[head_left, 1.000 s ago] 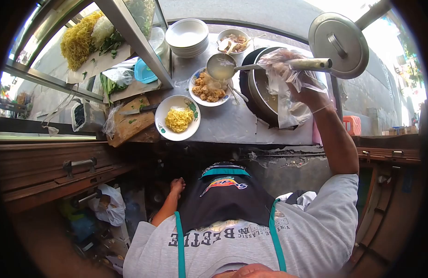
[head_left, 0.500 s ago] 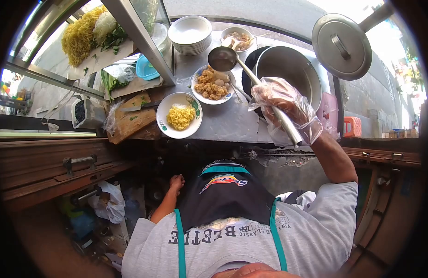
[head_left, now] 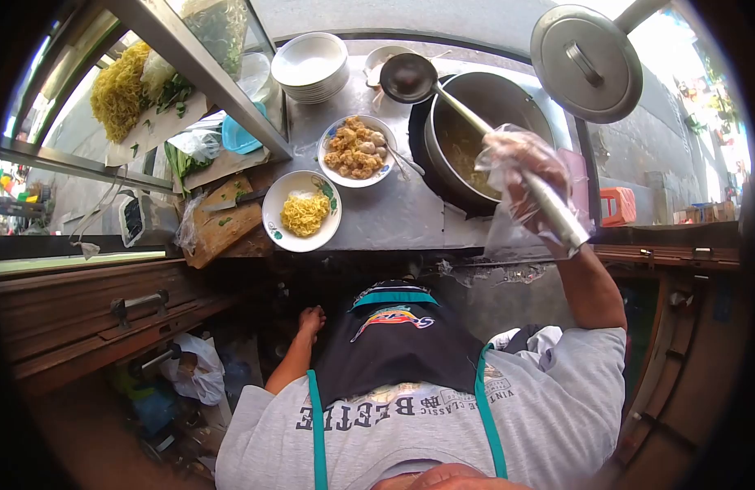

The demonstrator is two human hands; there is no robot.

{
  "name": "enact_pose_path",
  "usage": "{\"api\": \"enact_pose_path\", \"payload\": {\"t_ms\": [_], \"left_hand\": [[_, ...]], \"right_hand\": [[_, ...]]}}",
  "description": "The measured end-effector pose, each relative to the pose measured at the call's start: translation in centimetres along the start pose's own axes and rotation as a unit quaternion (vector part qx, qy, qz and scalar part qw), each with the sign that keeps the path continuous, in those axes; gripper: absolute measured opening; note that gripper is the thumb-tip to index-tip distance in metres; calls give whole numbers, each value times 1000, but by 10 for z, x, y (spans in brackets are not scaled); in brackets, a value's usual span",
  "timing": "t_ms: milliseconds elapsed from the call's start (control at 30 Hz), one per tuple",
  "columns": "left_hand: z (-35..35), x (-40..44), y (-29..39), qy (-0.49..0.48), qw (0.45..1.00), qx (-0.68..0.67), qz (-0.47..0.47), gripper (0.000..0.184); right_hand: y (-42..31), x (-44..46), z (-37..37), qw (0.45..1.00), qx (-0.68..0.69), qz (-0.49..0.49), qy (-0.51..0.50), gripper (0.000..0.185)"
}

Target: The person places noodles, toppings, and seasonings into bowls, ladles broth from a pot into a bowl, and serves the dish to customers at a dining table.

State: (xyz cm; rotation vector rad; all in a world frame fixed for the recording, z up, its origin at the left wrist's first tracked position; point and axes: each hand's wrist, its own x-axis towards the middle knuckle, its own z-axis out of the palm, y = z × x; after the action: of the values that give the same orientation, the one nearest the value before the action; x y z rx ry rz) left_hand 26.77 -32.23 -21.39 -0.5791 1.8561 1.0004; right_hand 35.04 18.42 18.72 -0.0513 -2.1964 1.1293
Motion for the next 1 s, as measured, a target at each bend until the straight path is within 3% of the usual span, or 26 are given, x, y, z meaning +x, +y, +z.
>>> {"api": "enact_pose_path", "payload": {"t_ms": [67, 100, 133, 167, 200, 233, 300, 400, 500, 667, 800, 900, 933, 1000], "left_hand": [[0, 1, 0, -1, 1000, 1, -2, 21], [2, 2, 0, -5, 1000, 2, -6, 21], [1, 2, -2, -7, 1000, 2, -10, 21], [0, 2, -3, -6, 1000, 0, -15, 21], [-2, 2, -3, -12, 1000, 12, -19, 21], [-3, 2, -2, -18, 999, 22, -24, 22], [-1, 1, 0, -20, 999, 26, -27, 22], [1, 0, 1, -10, 1000, 14, -18, 22], [5, -3, 6, -6, 1000, 7, -12, 21], [7, -11, 9, -2, 1000, 6, -14, 20], [4, -1, -1, -13, 1000, 12, -23, 22], [4, -1, -1, -14, 999, 28, -32, 23], [5, -1, 0, -15, 999, 33, -31, 23], [5, -1, 2, -13, 999, 37, -26, 23]], "right_hand": [[44, -21, -58, 989, -101, 95, 41, 23], [62, -30, -79, 957, -288, 36, -15, 24], [70, -31, -95, 885, -462, -39, -45, 25], [75, -36, -100, 843, -529, -82, -54, 25], [97, -48, -92, 946, -297, 126, -28, 24], [99, -54, -76, 951, -267, 151, -20, 21], [123, -81, -63, 949, -288, 129, 3, 19], [127, -92, -54, 966, -260, 4, -4, 20], [137, -95, -51, 935, -325, 78, -116, 23], [167, -99, -43, 927, -313, 25, -206, 26], [150, -91, -47, 940, -302, 55, -148, 26], [138, -84, -59, 964, -264, 14, 13, 22], [117, -70, -66, 954, -270, 132, -1, 21], [77, -34, -82, 929, -320, 173, -70, 21]]}}
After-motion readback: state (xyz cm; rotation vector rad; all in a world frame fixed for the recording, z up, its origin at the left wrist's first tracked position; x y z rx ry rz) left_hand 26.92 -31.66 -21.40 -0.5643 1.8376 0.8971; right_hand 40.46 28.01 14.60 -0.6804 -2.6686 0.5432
